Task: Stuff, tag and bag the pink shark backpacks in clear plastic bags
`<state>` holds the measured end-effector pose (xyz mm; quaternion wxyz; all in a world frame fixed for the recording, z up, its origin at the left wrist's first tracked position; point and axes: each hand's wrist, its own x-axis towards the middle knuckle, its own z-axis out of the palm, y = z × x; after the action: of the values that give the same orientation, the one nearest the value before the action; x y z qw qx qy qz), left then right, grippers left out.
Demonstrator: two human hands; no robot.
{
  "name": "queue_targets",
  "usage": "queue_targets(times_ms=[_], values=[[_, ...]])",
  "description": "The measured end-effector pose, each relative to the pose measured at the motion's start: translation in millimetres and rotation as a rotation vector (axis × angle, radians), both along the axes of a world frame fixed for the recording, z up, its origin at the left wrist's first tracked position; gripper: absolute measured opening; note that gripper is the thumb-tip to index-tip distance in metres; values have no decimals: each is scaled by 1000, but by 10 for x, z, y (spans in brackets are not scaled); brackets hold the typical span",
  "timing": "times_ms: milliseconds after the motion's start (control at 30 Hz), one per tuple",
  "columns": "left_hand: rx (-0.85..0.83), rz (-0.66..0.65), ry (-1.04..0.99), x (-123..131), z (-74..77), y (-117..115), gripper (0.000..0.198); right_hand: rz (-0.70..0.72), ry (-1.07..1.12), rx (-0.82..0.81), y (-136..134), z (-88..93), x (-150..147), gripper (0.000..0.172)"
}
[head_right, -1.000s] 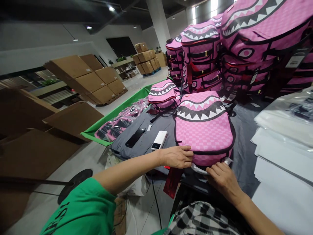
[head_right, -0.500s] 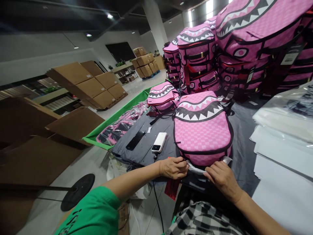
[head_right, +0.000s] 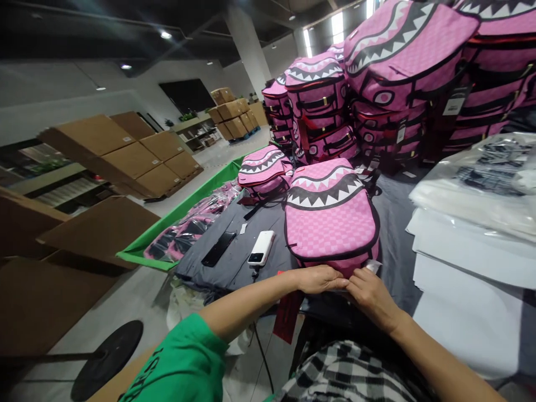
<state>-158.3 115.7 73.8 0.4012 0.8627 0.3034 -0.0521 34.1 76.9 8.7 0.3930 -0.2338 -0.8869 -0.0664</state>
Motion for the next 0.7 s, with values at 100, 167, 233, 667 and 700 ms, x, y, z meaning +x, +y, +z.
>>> queue_targets(times_ms=[100,167,233,667,700], values=[[-140,-35,-25,-64,3,55,28,-26,26,-68,33,-46,18,10],[-85,-21,1,-50,-10,51,20,-76,26,-160,91,-69,49,12],[34,16,25,22,-42,24,18,-140,-37,-218,174,-80,100,29],[-140,299,-84,379,-193,-76,15,-533,44,-16,-500,282,1036,53],[-181,288,-77,371,-189,-66,11,-653,73,-23,-699,308,1314,54]])
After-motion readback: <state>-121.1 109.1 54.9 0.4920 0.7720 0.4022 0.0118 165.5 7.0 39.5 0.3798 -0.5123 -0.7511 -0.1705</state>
